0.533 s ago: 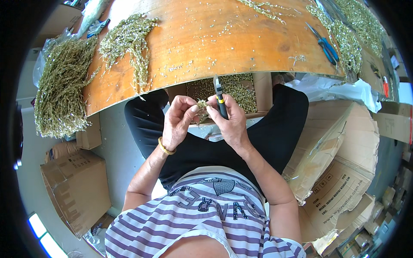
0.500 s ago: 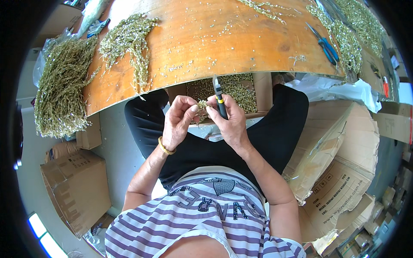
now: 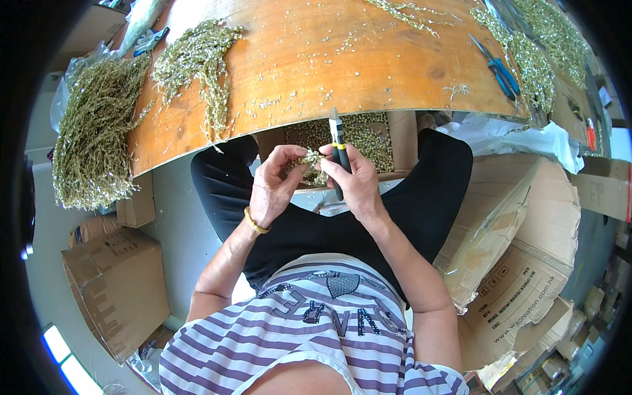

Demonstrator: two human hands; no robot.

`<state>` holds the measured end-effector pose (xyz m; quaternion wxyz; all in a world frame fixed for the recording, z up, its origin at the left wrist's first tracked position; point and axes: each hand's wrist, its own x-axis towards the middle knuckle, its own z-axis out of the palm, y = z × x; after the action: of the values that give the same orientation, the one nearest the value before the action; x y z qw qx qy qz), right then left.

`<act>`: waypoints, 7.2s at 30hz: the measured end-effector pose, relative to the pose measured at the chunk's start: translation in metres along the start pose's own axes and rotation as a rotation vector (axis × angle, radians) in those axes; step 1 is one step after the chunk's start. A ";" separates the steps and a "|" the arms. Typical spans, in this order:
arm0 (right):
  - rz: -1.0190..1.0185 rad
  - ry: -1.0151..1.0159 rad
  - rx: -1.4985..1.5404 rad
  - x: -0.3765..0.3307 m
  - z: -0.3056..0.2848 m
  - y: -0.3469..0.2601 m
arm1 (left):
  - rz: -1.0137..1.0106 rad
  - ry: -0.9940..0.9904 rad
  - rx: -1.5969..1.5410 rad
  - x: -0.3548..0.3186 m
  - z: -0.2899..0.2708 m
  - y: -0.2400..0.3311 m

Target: Trimming and cleaning dried decorative gold-colored grass at a workbench using small snips.

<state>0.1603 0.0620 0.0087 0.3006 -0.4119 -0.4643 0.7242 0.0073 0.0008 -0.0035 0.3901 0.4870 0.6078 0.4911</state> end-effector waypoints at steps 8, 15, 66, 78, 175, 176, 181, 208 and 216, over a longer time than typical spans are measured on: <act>0.104 0.008 0.269 -0.002 0.002 0.015 | 0.133 0.137 0.109 0.005 0.006 -0.002; -0.146 0.090 -0.008 0.002 0.006 0.024 | -0.091 0.092 -0.238 0.004 0.012 -0.009; -0.169 0.016 0.009 -0.001 -0.001 0.013 | -0.285 -0.267 -0.758 0.004 -0.001 -0.013; -0.242 0.113 -0.223 -0.003 0.004 0.012 | -0.289 -0.289 -0.763 0.005 -0.002 -0.007; -0.336 0.157 -0.255 0.002 0.000 0.011 | -0.648 -0.343 -1.060 0.008 0.001 -0.015; -0.335 0.158 -0.255 0.001 0.000 0.012 | -0.644 -0.362 -1.067 0.008 0.001 -0.015; -0.294 0.153 -0.180 -0.002 0.004 0.009 | -0.566 -0.303 -1.017 0.003 0.009 -0.013; -0.534 0.221 -0.495 -0.006 0.003 0.015 | -0.338 -0.070 -0.670 -0.003 0.021 -0.010; -0.667 0.243 -0.596 0.000 0.011 0.011 | -0.162 -0.045 -0.356 -0.007 0.028 -0.008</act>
<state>0.1505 0.0528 0.0012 0.4378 -0.3904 -0.7208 0.3693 0.0339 0.0001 -0.0178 0.5219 0.3704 0.5398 0.5469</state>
